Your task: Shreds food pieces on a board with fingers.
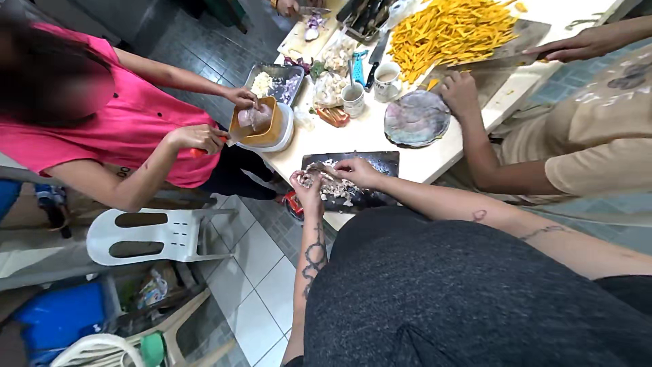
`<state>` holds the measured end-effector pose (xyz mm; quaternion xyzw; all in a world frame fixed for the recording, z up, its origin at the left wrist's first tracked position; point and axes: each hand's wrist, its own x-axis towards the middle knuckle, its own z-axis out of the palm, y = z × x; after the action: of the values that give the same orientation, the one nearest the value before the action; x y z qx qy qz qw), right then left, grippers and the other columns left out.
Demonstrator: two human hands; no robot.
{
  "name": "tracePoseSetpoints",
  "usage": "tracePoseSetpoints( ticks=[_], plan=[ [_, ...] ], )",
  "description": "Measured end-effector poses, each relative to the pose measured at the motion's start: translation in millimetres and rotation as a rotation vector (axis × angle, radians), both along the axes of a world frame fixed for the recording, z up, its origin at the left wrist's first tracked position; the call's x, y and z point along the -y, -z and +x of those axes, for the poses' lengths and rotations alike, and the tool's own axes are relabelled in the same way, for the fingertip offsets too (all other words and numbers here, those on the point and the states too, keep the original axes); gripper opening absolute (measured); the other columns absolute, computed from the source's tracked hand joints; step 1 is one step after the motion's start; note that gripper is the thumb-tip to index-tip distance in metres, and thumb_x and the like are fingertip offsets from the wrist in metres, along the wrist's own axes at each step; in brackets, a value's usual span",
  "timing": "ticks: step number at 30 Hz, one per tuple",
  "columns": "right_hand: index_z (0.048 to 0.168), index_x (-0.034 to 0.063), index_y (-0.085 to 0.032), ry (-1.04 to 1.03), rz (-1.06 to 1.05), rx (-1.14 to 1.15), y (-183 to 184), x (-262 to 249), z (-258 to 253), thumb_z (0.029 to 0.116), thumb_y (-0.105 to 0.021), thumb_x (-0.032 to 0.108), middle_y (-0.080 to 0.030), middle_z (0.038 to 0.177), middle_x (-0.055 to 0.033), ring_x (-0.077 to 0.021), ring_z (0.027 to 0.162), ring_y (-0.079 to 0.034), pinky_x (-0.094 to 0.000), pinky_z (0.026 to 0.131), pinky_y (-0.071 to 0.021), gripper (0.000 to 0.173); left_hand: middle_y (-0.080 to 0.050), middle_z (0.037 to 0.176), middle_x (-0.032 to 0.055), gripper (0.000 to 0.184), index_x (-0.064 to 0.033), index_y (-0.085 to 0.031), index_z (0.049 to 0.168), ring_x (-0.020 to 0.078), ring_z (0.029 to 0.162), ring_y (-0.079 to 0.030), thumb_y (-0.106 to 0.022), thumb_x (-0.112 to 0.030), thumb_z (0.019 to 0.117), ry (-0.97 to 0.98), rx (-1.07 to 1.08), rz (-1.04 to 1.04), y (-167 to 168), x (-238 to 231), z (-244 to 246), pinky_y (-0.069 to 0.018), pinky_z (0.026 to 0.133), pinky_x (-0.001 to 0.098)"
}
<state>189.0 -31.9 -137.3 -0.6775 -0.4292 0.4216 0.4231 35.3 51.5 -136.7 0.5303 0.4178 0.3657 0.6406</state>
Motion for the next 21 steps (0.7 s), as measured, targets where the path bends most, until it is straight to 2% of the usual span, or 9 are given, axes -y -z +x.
tracePoseSetpoints(
  ticks=[2,3,4,8,11,14,18,21],
  plan=[
    [0.123,-0.0075,-0.066,0.001,-0.001,-0.021,-3,-1,0,0.1060,-0.056,0.013,-0.069,0.118,-0.0261,-0.0356,0.111,-0.067,-0.0528,0.103,-0.0496,0.029,-0.050,0.140,0.0169,0.087,-0.0148,-0.027,0.153,0.0229,0.116,-0.059,-0.077,0.004,0.0842,0.027,0.026,-0.055,-4,2,3,-0.0554,0.091,0.0418],
    [0.122,-0.0068,-0.067,0.000,0.009,-0.016,-2,-1,-1,0.1057,-0.057,0.015,-0.069,0.116,-0.0253,-0.0351,0.108,-0.068,-0.0536,0.101,-0.0502,0.029,-0.050,0.142,0.0168,0.090,-0.0165,-0.025,0.155,0.0233,0.117,-0.059,-0.077,0.004,0.0838,0.040,0.042,-0.079,-4,4,6,-0.0557,0.092,0.0422],
    [0.120,-0.0058,-0.068,0.001,0.024,-0.007,-1,-1,-2,0.1052,-0.059,0.018,-0.070,0.112,-0.0242,-0.0345,0.105,-0.068,-0.0546,0.099,-0.0508,0.029,-0.053,0.139,0.0156,0.088,-0.0166,-0.027,0.153,0.0227,0.114,-0.060,-0.077,0.005,0.0837,0.048,0.052,-0.097,-4,5,8,-0.0564,0.089,0.0413],
    [0.115,-0.0066,-0.069,-0.019,0.048,-0.004,-5,-3,-7,0.1023,-0.061,0.011,-0.070,0.105,-0.0225,-0.0306,0.096,-0.068,-0.0503,0.093,-0.0528,0.023,-0.064,0.114,0.0065,0.050,-0.0104,-0.049,0.133,0.0139,0.092,-0.065,-0.072,0.004,0.0894,0.028,0.091,-0.190,-7,11,16,-0.0584,0.076,0.0321],
    [0.115,-0.0073,-0.068,-0.033,0.029,0.053,-7,-6,-7,0.1015,-0.059,0.009,-0.068,0.100,-0.0225,-0.0315,0.091,-0.066,-0.0512,0.087,-0.0525,0.023,-0.067,0.105,0.0036,0.036,-0.0113,-0.055,0.124,0.0120,0.086,-0.066,-0.068,0.000,0.0933,-0.006,0.145,-0.308,-11,15,20,-0.0586,0.074,0.0303],
    [0.115,-0.0071,-0.067,-0.039,0.024,0.091,-4,-7,-7,0.1012,-0.058,0.009,-0.068,0.098,-0.0232,-0.0346,0.090,-0.066,-0.0543,0.086,-0.0521,0.023,-0.067,0.099,0.0032,0.028,-0.0114,-0.057,0.120,0.0112,0.080,-0.066,-0.066,-0.002,0.0956,-0.027,0.152,-0.380,-11,17,23,-0.0581,0.070,0.0284],
    [0.115,-0.0095,-0.067,0.025,0.024,-0.054,5,-7,-3,0.1000,-0.059,0.003,-0.068,0.108,-0.0252,-0.0321,0.098,-0.067,-0.0501,0.092,-0.0531,0.021,-0.068,0.101,0.0031,0.026,-0.0112,-0.057,0.121,0.0115,0.084,-0.067,-0.066,-0.008,0.0972,-0.031,0.181,-0.408,-7,14,19,-0.0586,0.074,0.0289],
    [0.118,-0.0091,-0.064,0.155,-0.018,-0.314,9,-2,0,0.1015,-0.052,-0.002,-0.065,0.113,-0.0189,-0.0177,0.092,-0.063,-0.0363,0.087,-0.0543,0.022,-0.066,0.104,0.0027,0.025,-0.0106,-0.057,0.121,0.0113,0.090,-0.066,-0.067,-0.012,0.0977,-0.082,0.195,-0.414,-10,6,13,-0.0583,0.079,0.0296]
  ],
)
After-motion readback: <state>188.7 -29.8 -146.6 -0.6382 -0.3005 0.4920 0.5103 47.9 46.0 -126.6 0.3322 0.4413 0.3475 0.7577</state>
